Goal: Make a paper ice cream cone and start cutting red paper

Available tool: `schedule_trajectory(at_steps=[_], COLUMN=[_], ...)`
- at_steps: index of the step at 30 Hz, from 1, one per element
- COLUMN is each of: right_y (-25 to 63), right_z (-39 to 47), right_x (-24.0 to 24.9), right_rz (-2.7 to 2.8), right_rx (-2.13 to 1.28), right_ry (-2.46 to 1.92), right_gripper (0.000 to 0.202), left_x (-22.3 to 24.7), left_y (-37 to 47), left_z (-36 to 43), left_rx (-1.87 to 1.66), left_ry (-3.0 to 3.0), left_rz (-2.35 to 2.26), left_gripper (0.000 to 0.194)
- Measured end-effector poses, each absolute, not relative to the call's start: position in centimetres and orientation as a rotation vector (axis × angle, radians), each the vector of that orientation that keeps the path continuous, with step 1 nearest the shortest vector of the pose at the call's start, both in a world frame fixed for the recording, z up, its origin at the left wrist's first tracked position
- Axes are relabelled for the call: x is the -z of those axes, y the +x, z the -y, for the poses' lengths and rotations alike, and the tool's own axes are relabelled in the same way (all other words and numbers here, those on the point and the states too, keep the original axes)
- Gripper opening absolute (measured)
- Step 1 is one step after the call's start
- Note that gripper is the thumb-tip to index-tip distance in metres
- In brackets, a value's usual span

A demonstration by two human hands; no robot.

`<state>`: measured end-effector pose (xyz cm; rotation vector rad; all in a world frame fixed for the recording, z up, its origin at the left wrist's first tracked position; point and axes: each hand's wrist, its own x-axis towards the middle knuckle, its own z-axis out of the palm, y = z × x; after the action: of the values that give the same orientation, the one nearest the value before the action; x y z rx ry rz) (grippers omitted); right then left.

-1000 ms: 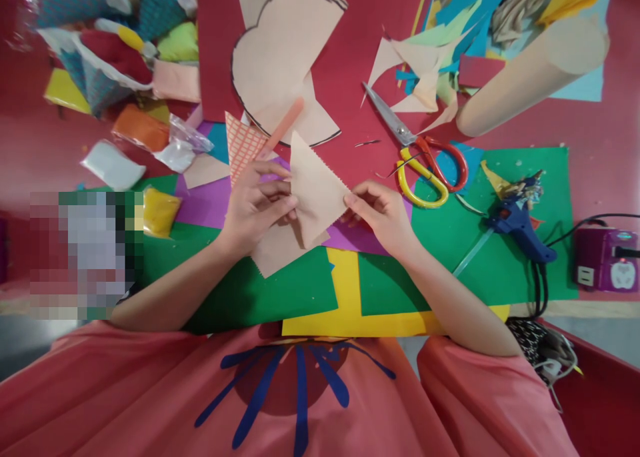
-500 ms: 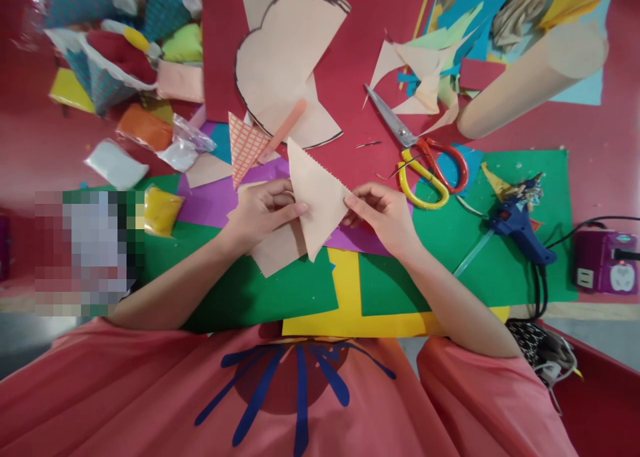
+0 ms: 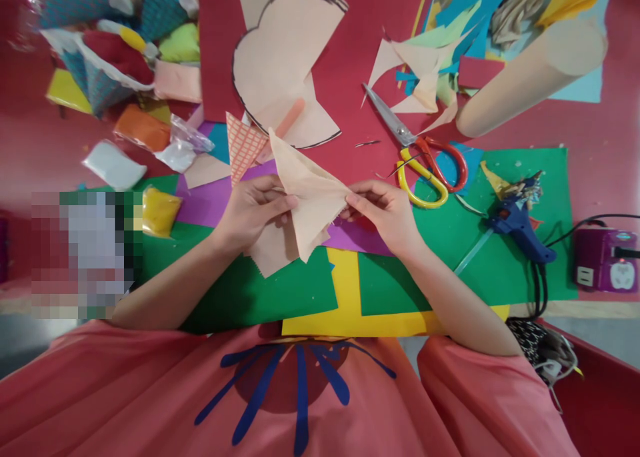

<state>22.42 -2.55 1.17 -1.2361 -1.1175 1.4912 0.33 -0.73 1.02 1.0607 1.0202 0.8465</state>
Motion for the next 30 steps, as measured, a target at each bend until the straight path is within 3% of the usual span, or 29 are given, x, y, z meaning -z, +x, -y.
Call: schedule_trajectory(at_steps=[10,19,30], right_y=[22.5,22.4,22.1], right_z=[2.7,3.2,3.2], right_x=[-0.8,-1.3,-1.7], right_rz=[1.058,1.233,1.249], right_rx=[-1.467,-1.219,-1.222], right_ry=[-1.151,-1.189,-1.242], right_gripper=[0.02,0.004,0.01], left_x=[-0.3,-0.2,0.1], left_y=[0.2,0.0,0.4], left_z=[0.8,0.9,1.0], left_rx=[-0.859,-0.902,-0.888], left_ry=[0.942,0.963,0.977], left_rz=[-0.979,-0.903,-0.925], left_gripper=[0.029,0.008,0.006])
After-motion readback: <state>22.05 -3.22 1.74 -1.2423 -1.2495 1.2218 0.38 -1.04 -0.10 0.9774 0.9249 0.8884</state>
